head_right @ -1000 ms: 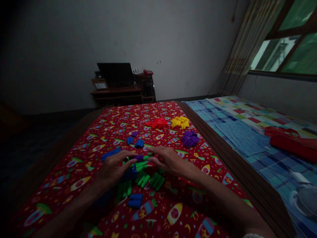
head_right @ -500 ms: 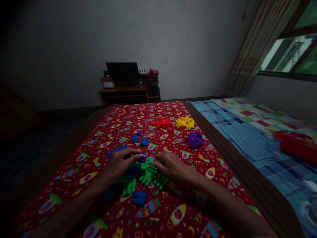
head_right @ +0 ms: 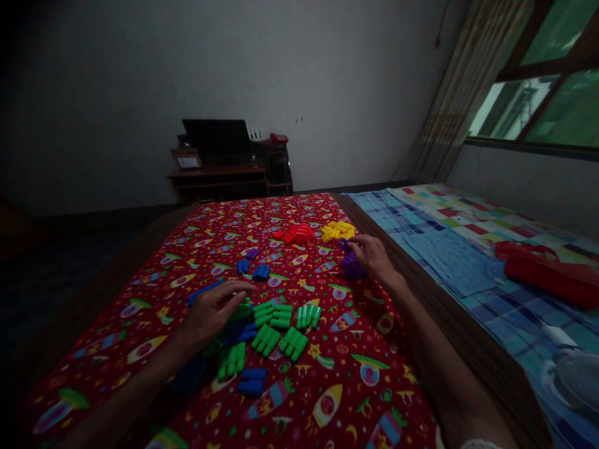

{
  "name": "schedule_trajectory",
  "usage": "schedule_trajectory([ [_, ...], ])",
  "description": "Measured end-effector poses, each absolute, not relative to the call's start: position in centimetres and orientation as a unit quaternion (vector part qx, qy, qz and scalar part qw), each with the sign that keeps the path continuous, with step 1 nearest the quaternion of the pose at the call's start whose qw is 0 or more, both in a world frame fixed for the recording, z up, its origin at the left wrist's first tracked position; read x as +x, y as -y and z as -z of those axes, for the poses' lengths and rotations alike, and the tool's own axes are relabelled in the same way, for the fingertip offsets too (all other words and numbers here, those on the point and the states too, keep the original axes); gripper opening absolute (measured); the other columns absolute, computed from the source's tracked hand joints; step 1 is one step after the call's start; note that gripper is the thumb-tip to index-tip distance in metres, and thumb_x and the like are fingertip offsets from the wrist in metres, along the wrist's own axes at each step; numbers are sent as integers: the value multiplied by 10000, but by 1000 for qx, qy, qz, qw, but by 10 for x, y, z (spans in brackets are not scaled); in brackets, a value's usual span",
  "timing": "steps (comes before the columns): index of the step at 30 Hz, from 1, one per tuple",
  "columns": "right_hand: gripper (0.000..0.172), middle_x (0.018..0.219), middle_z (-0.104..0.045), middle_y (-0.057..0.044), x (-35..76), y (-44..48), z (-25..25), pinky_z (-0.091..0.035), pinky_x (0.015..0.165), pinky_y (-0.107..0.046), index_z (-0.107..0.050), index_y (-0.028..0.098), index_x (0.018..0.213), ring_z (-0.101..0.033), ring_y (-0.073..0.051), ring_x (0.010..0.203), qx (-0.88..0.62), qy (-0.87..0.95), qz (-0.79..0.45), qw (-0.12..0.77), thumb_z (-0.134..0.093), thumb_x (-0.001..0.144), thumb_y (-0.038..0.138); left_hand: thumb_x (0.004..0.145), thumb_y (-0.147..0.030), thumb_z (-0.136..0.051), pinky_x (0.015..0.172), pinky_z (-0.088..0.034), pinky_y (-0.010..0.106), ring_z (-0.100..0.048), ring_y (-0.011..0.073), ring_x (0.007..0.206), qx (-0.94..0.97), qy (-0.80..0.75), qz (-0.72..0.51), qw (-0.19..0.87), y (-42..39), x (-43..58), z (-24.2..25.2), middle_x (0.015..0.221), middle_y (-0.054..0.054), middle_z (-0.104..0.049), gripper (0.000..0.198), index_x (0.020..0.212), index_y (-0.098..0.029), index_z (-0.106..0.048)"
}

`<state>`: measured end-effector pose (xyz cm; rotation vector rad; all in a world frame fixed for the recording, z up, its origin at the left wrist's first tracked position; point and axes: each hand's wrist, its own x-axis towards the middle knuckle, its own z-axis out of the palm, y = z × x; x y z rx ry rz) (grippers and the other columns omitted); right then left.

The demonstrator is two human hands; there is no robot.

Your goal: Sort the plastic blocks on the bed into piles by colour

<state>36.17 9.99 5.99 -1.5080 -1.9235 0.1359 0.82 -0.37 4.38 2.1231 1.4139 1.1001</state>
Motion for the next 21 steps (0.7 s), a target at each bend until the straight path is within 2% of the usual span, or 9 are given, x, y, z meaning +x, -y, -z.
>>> schedule_trajectory([
  [5, 277, 733, -746, -68, 408, -120, -41, -452, 602, -242, -779, 111, 861, -665, -193, 670, -652, 714, -76, 242, -538, 816, 241, 869, -331, -483, 838, -548, 314, -687, 209, 927, 762, -492, -380, 182, -1, 5, -41, 985, 56, -745, 262, 914, -215, -714],
  [8, 306, 671, -720, -42, 409, -117, -34, -439, 587, -229, -778, 109, 856, -651, -173, 635, -628, 741, -88, 221, -507, 845, 250, 859, -329, -487, 859, -544, 327, -685, 213, 943, 766, -493, -371, 181, -1, 5, -38, 988, 54, -746, 255, 914, -221, -712],
  [10, 310, 702, -727, -48, 406, -115, -34, -449, 609, -227, -776, 108, 891, -656, -171, 651, -627, 745, -83, 214, -499, 851, 242, 856, -332, -488, 865, -543, 332, -684, 215, 945, 771, -492, -364, 178, 0, 4, -37, 985, 57, -746, 257, 910, -221, -712],
  [16, 354, 936, -750, -121, 395, -112, -46, -490, 754, -280, -752, 98, 1015, -693, -222, 829, -652, 712, -9, 260, -466, 860, 239, 865, -368, -471, 901, -523, 361, -663, 220, 978, 779, -504, -347, 136, -31, -16, -37, 1044, 67, -727, 283, 929, -221, -705],
  [21, 334, 953, -754, -117, 380, -103, -59, -500, 791, -287, -764, 126, 961, -700, -229, 849, -617, 718, -2, 323, -472, 859, 252, 829, -294, -473, 968, -467, 390, -619, 235, 1037, 775, -553, -303, 38, -101, -30, -24, 1069, 100, -686, 287, 1001, -183, -673],
])
